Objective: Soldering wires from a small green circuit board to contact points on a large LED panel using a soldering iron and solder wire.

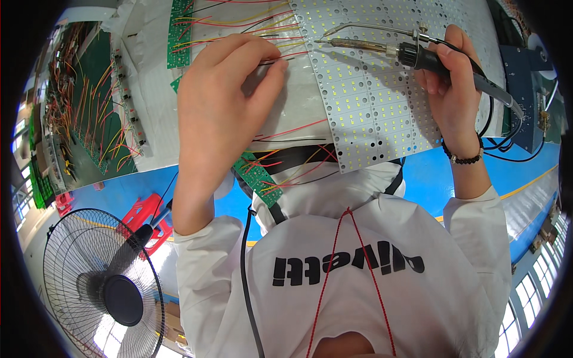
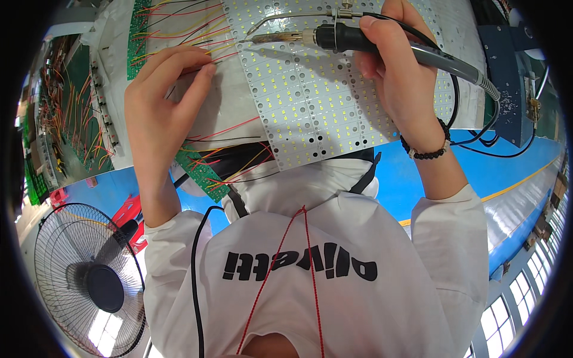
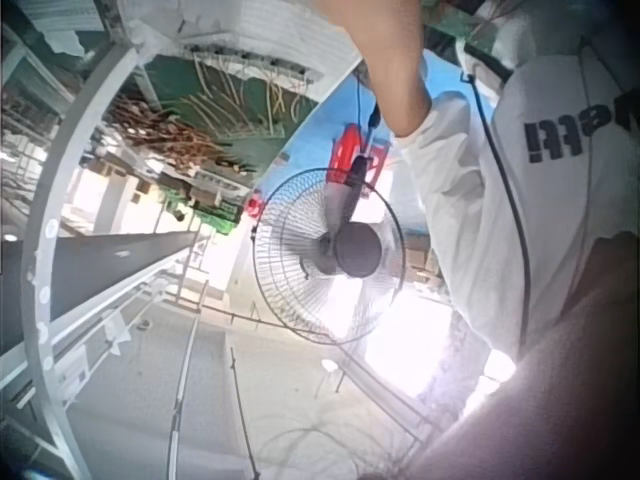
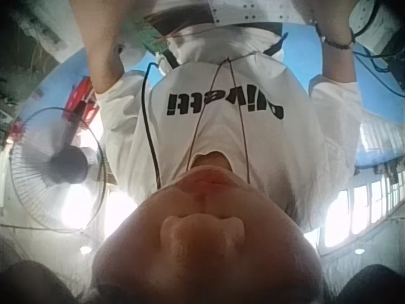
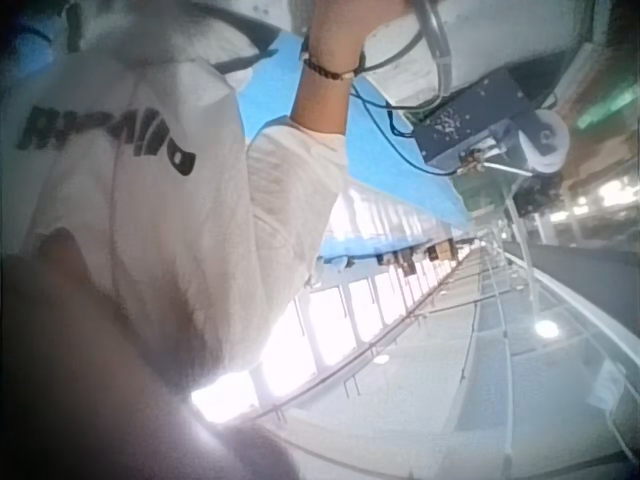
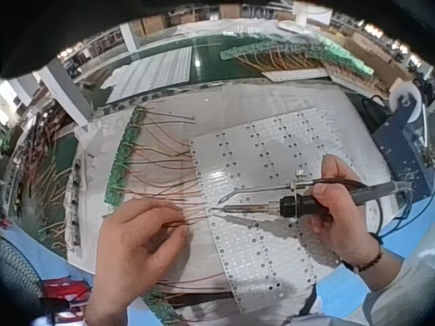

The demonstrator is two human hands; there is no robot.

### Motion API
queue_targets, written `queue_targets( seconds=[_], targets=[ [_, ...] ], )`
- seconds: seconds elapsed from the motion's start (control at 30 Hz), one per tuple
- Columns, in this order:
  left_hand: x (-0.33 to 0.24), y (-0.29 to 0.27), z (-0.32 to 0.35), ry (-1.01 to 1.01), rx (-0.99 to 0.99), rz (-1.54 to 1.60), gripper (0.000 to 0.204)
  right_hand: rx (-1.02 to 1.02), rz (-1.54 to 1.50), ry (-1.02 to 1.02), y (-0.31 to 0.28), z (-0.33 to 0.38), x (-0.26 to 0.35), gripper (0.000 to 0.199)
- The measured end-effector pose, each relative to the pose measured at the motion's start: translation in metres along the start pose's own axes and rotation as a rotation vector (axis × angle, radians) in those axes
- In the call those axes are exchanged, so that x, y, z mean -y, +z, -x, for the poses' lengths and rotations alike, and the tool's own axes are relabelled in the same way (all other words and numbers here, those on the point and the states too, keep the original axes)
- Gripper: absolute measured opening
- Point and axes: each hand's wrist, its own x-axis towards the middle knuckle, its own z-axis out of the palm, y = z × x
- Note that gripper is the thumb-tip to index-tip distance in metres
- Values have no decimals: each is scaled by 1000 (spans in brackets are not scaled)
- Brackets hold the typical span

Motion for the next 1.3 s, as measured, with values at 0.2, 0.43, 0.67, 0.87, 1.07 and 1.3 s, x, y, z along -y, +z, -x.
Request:
queue_targets(
  seconds=[0.2, 0.43, 0.67, 0.87, 1.07, 1.3],
  targets=[
    [-8, -21, 23, -13, -266, -59, 17, -30, 5, -28, -5, 2, 0, 19],
    [-20, -4, 78, -505, -419, 30, 30, 3, 4, -40, -4, -1, -1, 20],
    [-28, -12, 60, -452, -612, 351, 37, -18, 1, -77, -6, -8, -8, 12],
    [4, -32, 2, -319, -514, 344, 31, 23, -151, -90, 0, -37, -4, 20],
    [31, -32, -25, -370, -263, 258, 27, 3, -225, 32, -11, -56, 3, 20],
    [13, -43, -14, -226, -221, -195, 25, -3, -255, -129, -92, -25, 49, 12]
  ],
)
